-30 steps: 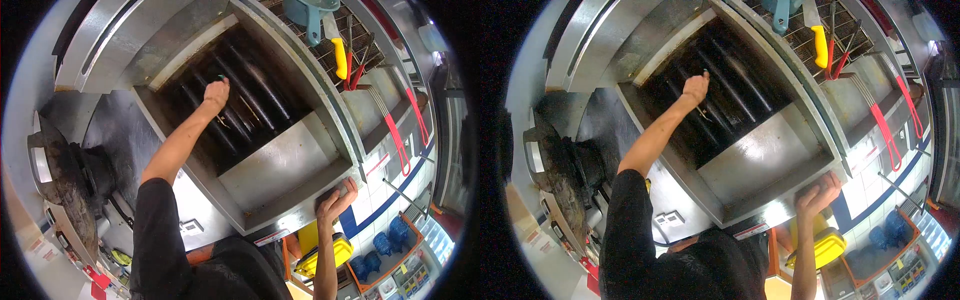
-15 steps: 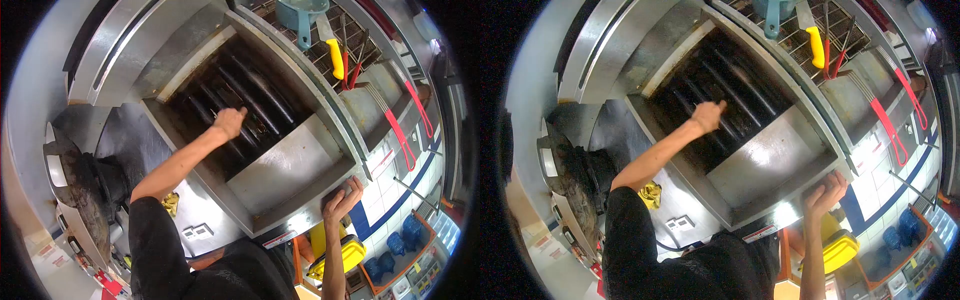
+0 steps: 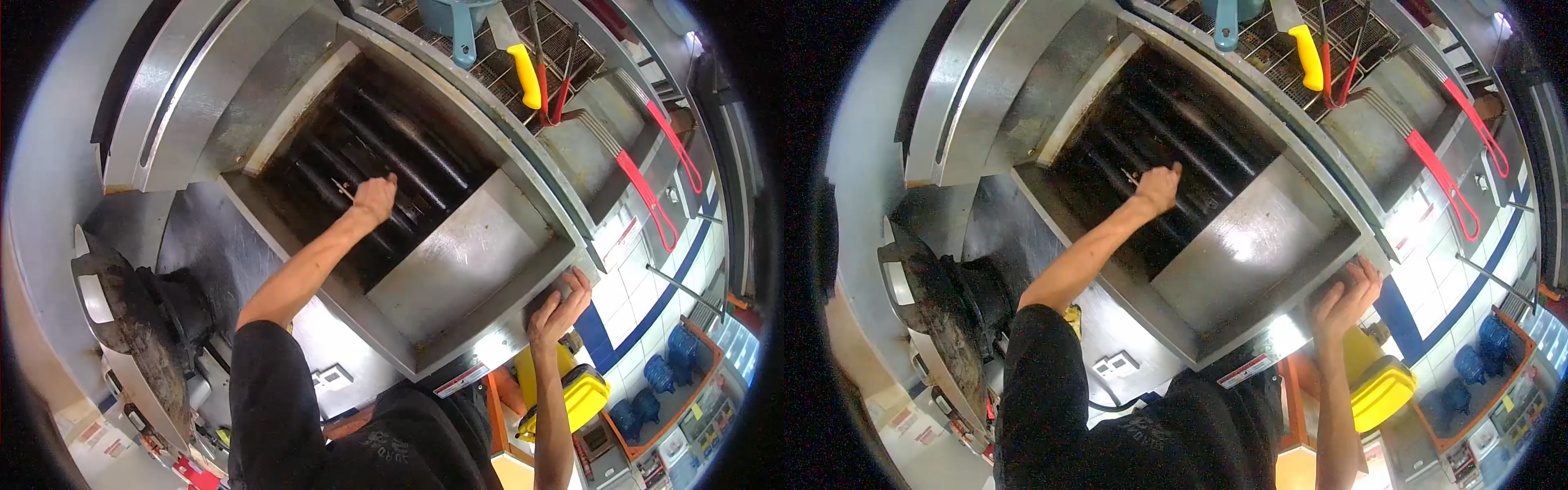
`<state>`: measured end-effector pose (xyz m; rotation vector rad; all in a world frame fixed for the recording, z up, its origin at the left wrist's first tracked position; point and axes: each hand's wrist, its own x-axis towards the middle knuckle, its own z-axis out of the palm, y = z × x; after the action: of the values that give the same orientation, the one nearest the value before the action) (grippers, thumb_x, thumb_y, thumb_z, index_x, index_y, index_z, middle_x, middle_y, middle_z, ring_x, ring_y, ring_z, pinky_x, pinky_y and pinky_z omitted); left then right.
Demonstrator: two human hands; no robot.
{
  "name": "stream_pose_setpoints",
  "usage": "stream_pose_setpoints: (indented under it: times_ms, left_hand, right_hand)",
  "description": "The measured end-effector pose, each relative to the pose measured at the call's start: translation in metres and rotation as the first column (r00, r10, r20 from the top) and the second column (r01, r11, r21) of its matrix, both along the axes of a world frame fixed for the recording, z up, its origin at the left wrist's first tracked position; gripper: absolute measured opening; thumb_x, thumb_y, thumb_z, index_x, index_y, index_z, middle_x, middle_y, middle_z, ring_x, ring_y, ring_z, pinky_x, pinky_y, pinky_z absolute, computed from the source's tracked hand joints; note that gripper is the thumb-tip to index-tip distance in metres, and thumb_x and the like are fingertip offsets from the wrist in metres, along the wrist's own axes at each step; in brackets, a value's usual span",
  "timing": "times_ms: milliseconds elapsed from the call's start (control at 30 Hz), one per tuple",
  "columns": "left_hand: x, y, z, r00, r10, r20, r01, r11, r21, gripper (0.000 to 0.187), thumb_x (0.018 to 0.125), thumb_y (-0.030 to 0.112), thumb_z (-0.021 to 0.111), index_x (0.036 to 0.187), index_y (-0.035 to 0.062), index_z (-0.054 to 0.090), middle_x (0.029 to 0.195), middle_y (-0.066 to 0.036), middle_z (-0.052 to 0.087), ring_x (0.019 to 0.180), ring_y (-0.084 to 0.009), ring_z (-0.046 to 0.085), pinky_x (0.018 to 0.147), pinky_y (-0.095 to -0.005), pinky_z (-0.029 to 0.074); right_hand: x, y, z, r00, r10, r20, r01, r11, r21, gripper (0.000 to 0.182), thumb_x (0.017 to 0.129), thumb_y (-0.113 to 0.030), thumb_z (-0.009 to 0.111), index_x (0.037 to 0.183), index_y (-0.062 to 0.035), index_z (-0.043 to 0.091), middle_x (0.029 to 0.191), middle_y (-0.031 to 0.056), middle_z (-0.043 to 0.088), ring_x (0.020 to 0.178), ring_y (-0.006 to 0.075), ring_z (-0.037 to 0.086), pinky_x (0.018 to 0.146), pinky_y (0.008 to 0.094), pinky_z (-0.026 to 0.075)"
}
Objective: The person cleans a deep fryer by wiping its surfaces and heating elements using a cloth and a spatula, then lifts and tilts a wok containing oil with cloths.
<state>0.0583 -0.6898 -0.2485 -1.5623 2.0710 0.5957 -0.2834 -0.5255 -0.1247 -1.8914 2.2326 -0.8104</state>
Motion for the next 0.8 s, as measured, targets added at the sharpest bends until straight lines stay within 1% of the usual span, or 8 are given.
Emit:
stream_pose_setpoints:
  times_ms: [67,233,367,467,533,600,667,800]
  left_hand:
    - [-0.01,0.015,0.008,0.999,-0.034,-0.041,0.036,0.998,0.052,0.057,0.077,0.004,0.062,0.131,-0.0041,0.047,0.095,-0.02,0.068,0.092,-0.0346,0.068,0.079,-0.0421,0.056]
    - [-0.013,0.025,0.014,0.981,-0.062,-0.186,0.076,0.995,0.066,0.056,0.075,0.003,0.061,0.129,-0.0019,0.05,0.093,-0.022,0.068,0.091,-0.0368,0.067,0.079,-0.0439,0.056]
    - [-0.004,0.025,0.021,0.97,-0.024,-0.241,0.038,0.998,0.054,0.052,0.074,0.001,0.06,0.125,-0.0004,0.052,0.089,-0.022,0.068,0.088,-0.0385,0.067,0.077,-0.0467,0.055]
    - [0.026,0.003,0.024,0.989,-0.1,-0.112,0.088,0.99,-0.108,0.05,0.075,0.006,0.064,0.124,0.0028,0.054,0.084,-0.019,0.068,0.082,-0.0359,0.068,0.072,-0.0455,0.056]
    - [0.051,-0.02,0.022,0.993,-0.114,0.007,0.114,0.981,-0.156,0.042,0.082,0.016,0.065,0.122,0.0051,0.056,0.084,-0.016,0.069,0.081,-0.0332,0.069,0.069,-0.044,0.056]
    - [0.079,-0.044,0.016,0.99,-0.132,0.043,0.138,0.971,-0.194,0.035,0.088,0.026,0.063,0.118,0.0075,0.058,0.084,-0.013,0.07,0.079,-0.0312,0.069,0.068,-0.0434,0.055]
    - [0.105,-0.067,0.012,0.976,-0.164,0.141,0.187,0.968,-0.168,0.032,0.09,0.03,0.061,0.114,0.0098,0.059,0.087,-0.011,0.07,0.083,-0.0288,0.069,0.07,-0.0414,0.055]
    - [0.134,-0.103,0.01,0.918,-0.257,0.303,0.307,0.943,-0.131,0.029,0.088,0.025,0.062,0.113,0.0117,0.06,0.096,-0.008,0.069,0.097,-0.0233,0.065,0.077,-0.0377,0.054]
  right_hand:
    - [0.001,0.0,0.0,1.0,-0.003,0.012,0.003,1.0,0.001,0.027,0.085,-0.011,0.045,0.108,0.0008,0.054,0.125,0.0212,0.051,0.12,0.0386,0.044,0.106,0.0472,0.029]
    - [0.002,0.0,0.002,1.0,0.018,-0.004,-0.018,1.0,-0.01,0.026,0.086,-0.012,0.044,0.107,0.0009,0.053,0.125,0.0214,0.051,0.12,0.0385,0.045,0.105,0.0474,0.03]
    - [0.004,0.0,0.001,1.0,0.015,-0.019,-0.015,1.0,-0.011,0.026,0.088,-0.013,0.044,0.107,0.0011,0.053,0.124,0.0219,0.051,0.118,0.039,0.046,0.105,0.0478,0.03]
    - [0.003,0.0,-0.002,0.999,0.023,-0.023,-0.024,0.999,-0.032,0.026,0.088,-0.013,0.043,0.107,0.0014,0.053,0.124,0.0224,0.051,0.117,0.0389,0.047,0.104,0.0476,0.031]
    - [0.003,0.0,-0.002,0.999,0.03,-0.014,-0.031,0.999,-0.035,0.026,0.089,-0.014,0.043,0.108,0.0015,0.053,0.124,0.0226,0.051,0.117,0.0387,0.047,0.104,0.0475,0.032]
    - [0.002,0.0,-0.002,0.999,0.033,-0.01,-0.033,0.998,-0.044,0.027,0.089,-0.014,0.043,0.108,0.0017,0.053,0.124,0.0229,0.051,0.117,0.0384,0.047,0.103,0.0474,0.032]
    - [0.0,0.001,-0.004,0.999,0.041,-0.028,-0.042,0.999,-0.029,0.028,0.09,-0.014,0.043,0.11,0.0025,0.052,0.124,0.0239,0.051,0.117,0.0381,0.047,0.103,0.047,0.033]
    - [-0.002,0.002,-0.01,0.999,0.035,0.016,-0.034,0.999,-0.019,0.028,0.093,-0.021,0.043,0.106,0.0018,0.053,0.122,0.0219,0.054,0.12,0.0384,0.044,0.107,0.0515,0.026]
